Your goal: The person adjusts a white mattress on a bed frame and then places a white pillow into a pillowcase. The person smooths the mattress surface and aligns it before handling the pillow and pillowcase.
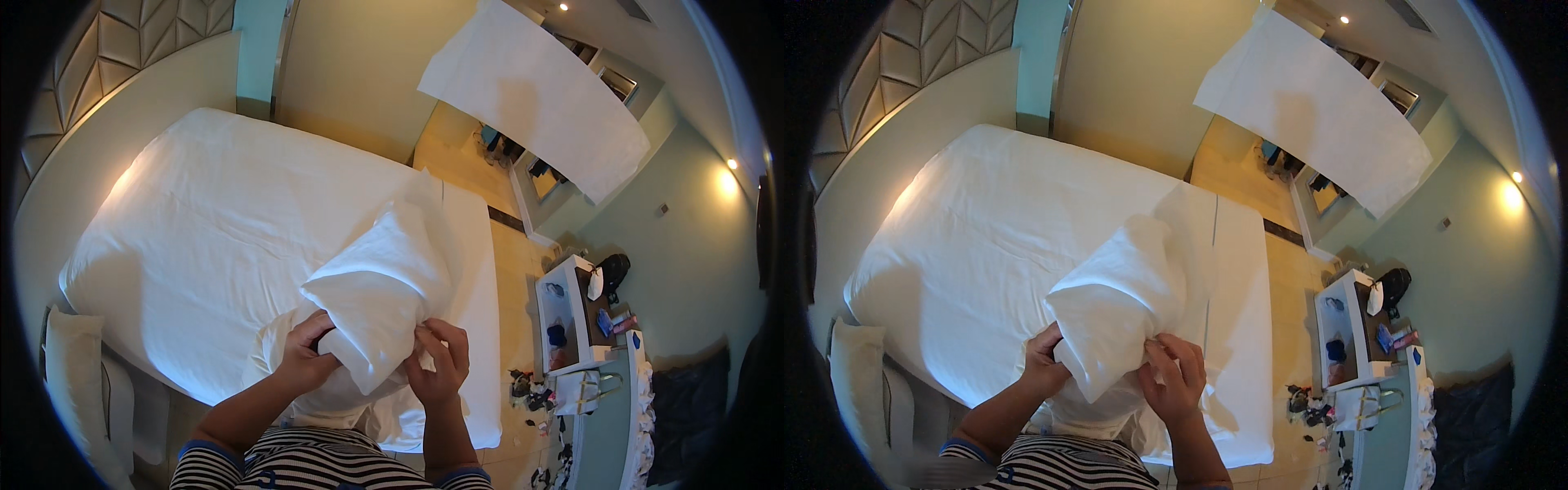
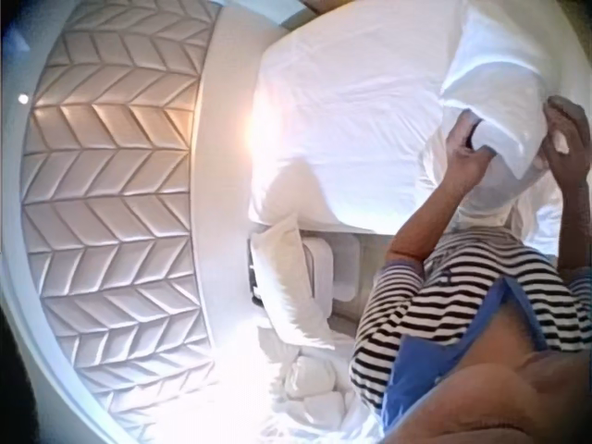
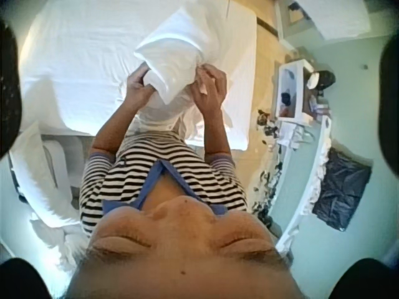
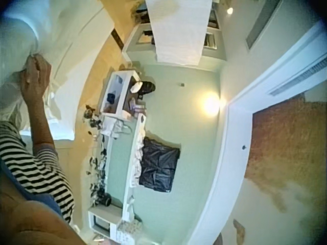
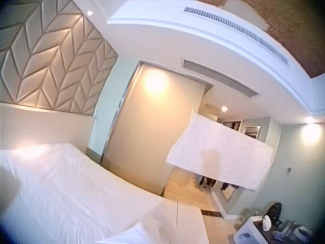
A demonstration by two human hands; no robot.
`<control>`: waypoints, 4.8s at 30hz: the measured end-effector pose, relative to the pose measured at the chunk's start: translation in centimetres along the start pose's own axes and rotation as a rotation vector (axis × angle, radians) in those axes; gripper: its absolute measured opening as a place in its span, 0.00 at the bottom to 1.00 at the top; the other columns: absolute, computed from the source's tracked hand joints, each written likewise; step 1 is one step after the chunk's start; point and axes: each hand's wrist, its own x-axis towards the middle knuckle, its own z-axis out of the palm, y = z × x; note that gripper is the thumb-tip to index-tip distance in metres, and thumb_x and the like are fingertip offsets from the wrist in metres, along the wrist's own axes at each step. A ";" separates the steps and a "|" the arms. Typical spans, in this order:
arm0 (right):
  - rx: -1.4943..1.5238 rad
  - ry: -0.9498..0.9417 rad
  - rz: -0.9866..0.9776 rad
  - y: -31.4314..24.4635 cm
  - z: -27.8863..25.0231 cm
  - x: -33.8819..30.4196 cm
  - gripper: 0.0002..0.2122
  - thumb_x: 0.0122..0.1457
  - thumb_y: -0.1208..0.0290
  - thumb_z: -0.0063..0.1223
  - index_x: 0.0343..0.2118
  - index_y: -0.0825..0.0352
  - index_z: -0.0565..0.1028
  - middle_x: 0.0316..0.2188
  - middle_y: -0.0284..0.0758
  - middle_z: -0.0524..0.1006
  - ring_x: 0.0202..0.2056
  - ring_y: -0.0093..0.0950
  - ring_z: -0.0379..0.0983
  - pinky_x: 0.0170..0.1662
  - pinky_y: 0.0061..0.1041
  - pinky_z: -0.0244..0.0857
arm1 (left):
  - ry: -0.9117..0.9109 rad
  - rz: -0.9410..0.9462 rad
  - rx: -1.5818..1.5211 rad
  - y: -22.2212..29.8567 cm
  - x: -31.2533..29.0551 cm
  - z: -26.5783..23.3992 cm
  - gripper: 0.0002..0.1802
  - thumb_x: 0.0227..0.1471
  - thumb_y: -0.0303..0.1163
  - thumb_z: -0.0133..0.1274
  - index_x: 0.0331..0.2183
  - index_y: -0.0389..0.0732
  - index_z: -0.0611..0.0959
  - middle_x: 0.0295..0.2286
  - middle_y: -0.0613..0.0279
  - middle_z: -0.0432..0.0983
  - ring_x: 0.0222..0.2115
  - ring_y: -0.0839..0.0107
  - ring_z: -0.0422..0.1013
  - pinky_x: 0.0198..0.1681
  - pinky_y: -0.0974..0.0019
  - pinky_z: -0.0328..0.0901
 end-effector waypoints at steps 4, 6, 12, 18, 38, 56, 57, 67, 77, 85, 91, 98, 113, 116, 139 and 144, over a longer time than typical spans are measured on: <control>-0.040 0.014 -0.114 -0.2 -0.1 0.8 0.13 0.34 0.87 0.47 0.28 0.71 0.71 0.26 0.40 0.71 0.27 0.33 0.68 0.29 0.25 0.64 | 0.040 0.061 0.002 -0.7 -0.3 -0.4 0.24 0.34 0.13 0.51 0.39 0.37 0.72 0.39 0.59 0.67 0.40 0.70 0.64 0.43 0.70 0.58; -0.045 0.029 -0.105 -0.1 -0.3 1.0 0.11 0.36 0.86 0.46 0.27 0.72 0.71 0.25 0.40 0.72 0.26 0.34 0.68 0.29 0.26 0.63 | 0.075 0.087 -0.056 -1.1 -0.4 -0.4 0.24 0.34 0.13 0.51 0.39 0.37 0.72 0.39 0.58 0.66 0.41 0.69 0.64 0.44 0.70 0.58; 0.275 0.152 0.000 -0.4 -2.7 -0.7 0.07 0.37 0.84 0.46 0.23 0.70 0.70 0.21 0.39 0.72 0.26 0.34 0.69 0.29 0.28 0.64 | 0.114 0.283 -0.022 -1.2 -0.3 -0.8 0.26 0.33 0.11 0.49 0.40 0.38 0.72 0.32 0.62 0.66 0.33 0.74 0.63 0.37 0.75 0.57; 0.137 -0.083 0.063 -1.1 0.0 -3.3 0.13 0.38 0.84 0.52 0.30 0.69 0.68 0.25 0.39 0.72 0.27 0.34 0.69 0.30 0.28 0.64 | 0.071 0.243 -0.018 -0.2 -0.3 -0.8 0.28 0.33 0.10 0.48 0.41 0.40 0.71 0.28 0.65 0.64 0.31 0.76 0.62 0.35 0.77 0.56; 0.507 -0.107 0.348 -2.9 0.8 -0.1 0.12 0.37 0.79 0.58 0.27 0.73 0.71 0.28 0.40 0.72 0.29 0.25 0.69 0.32 0.19 0.62 | -0.255 0.257 0.042 0.3 0.1 -1.3 0.13 0.43 0.18 0.46 0.35 0.36 0.74 0.30 0.55 0.69 0.31 0.67 0.67 0.35 0.71 0.61; 0.493 0.180 0.424 -2.7 0.9 -0.9 0.07 0.41 0.78 0.54 0.25 0.73 0.70 0.26 0.39 0.72 0.26 0.23 0.68 0.31 0.19 0.61 | -0.239 0.394 0.055 1.0 1.0 -3.9 0.07 0.42 0.21 0.48 0.22 0.42 0.66 0.21 0.60 0.64 0.24 0.66 0.62 0.31 0.66 0.60; 0.541 0.200 0.488 -2.6 0.9 -0.9 0.07 0.42 0.79 0.54 0.25 0.73 0.70 0.26 0.39 0.72 0.26 0.23 0.68 0.31 0.19 0.61 | -0.152 0.386 -0.017 0.6 0.8 -4.2 0.06 0.42 0.24 0.49 0.24 0.41 0.68 0.23 0.59 0.65 0.26 0.64 0.64 0.32 0.66 0.60; 0.554 0.028 0.294 -3.4 0.4 0.2 0.10 0.37 0.78 0.60 0.24 0.73 0.72 0.23 0.41 0.73 0.23 0.25 0.70 0.27 0.19 0.63 | -0.270 0.794 0.572 4.0 4.8 -2.9 0.11 0.32 0.20 0.55 0.26 0.38 0.75 0.27 0.60 0.70 0.29 0.63 0.67 0.33 0.64 0.63; 0.249 0.153 0.256 -4.5 0.4 0.4 0.06 0.40 0.80 0.56 0.22 0.72 0.70 0.22 0.39 0.72 0.23 0.22 0.67 0.26 0.18 0.61 | -0.073 0.680 0.337 1.3 3.5 -3.6 0.06 0.37 0.16 0.42 0.23 0.38 0.71 0.25 0.53 0.68 0.27 0.62 0.65 0.33 0.65 0.62; 0.166 0.333 0.348 -2.9 0.4 0.1 0.08 0.37 0.88 0.48 0.23 0.70 0.70 0.23 0.38 0.71 0.19 0.18 0.64 0.15 0.11 0.54 | -0.495 0.855 0.644 2.4 3.2 -5.1 0.09 0.37 0.32 0.54 0.17 0.38 0.73 0.17 0.63 0.69 0.13 0.67 0.63 0.14 0.69 0.56; 0.267 0.283 0.304 -3.4 0.2 -0.1 0.05 0.42 0.88 0.45 0.23 0.72 0.68 0.23 0.38 0.69 0.23 0.21 0.65 0.27 0.14 0.60 | -0.442 0.835 0.654 1.2 0.4 -3.5 0.07 0.35 0.31 0.56 0.19 0.37 0.77 0.20 0.61 0.70 0.17 0.70 0.67 0.19 0.69 0.62; 0.448 0.116 0.190 -3.9 0.9 0.2 0.09 0.35 0.86 0.50 0.24 0.72 0.70 0.22 0.40 0.72 0.19 0.23 0.67 0.21 0.16 0.61 | -0.252 0.126 0.511 2.3 0.5 -2.8 0.23 0.33 0.30 0.59 0.37 0.37 0.73 0.32 0.57 0.66 0.21 0.71 0.68 0.22 0.74 0.64; 0.286 0.143 0.125 -3.6 1.5 0.5 0.04 0.43 0.83 0.49 0.24 0.72 0.70 0.22 0.40 0.71 0.21 0.27 0.68 0.25 0.20 0.62 | -0.037 0.476 0.307 1.7 2.0 -0.7 0.27 0.27 0.15 0.59 0.35 0.37 0.69 0.32 0.56 0.67 0.31 0.71 0.67 0.33 0.73 0.63; 0.262 0.134 0.121 -4.1 0.1 -1.3 0.03 0.44 0.81 0.49 0.24 0.70 0.70 0.22 0.39 0.71 0.21 0.28 0.68 0.25 0.21 0.62 | 0.013 0.250 0.066 2.1 1.5 -0.8 0.24 0.30 0.11 0.54 0.34 0.37 0.69 0.33 0.58 0.67 0.33 0.72 0.66 0.37 0.73 0.62; 0.225 -0.018 0.130 -4.2 1.1 2.1 0.17 0.28 0.79 0.61 0.27 0.71 0.71 0.28 0.40 0.72 0.28 0.35 0.69 0.30 0.26 0.64 | -0.039 0.397 -0.069 1.2 1.2 -0.6 0.18 0.31 0.09 0.51 0.30 0.36 0.72 0.31 0.54 0.69 0.32 0.71 0.66 0.34 0.72 0.62; 0.226 -0.063 0.199 -3.7 0.7 2.4 0.16 0.28 0.79 0.60 0.26 0.71 0.72 0.26 0.40 0.72 0.27 0.34 0.70 0.28 0.25 0.65 | -0.167 0.398 0.131 1.7 1.5 -1.4 0.19 0.32 0.13 0.54 0.33 0.36 0.72 0.31 0.53 0.70 0.33 0.71 0.67 0.31 0.73 0.64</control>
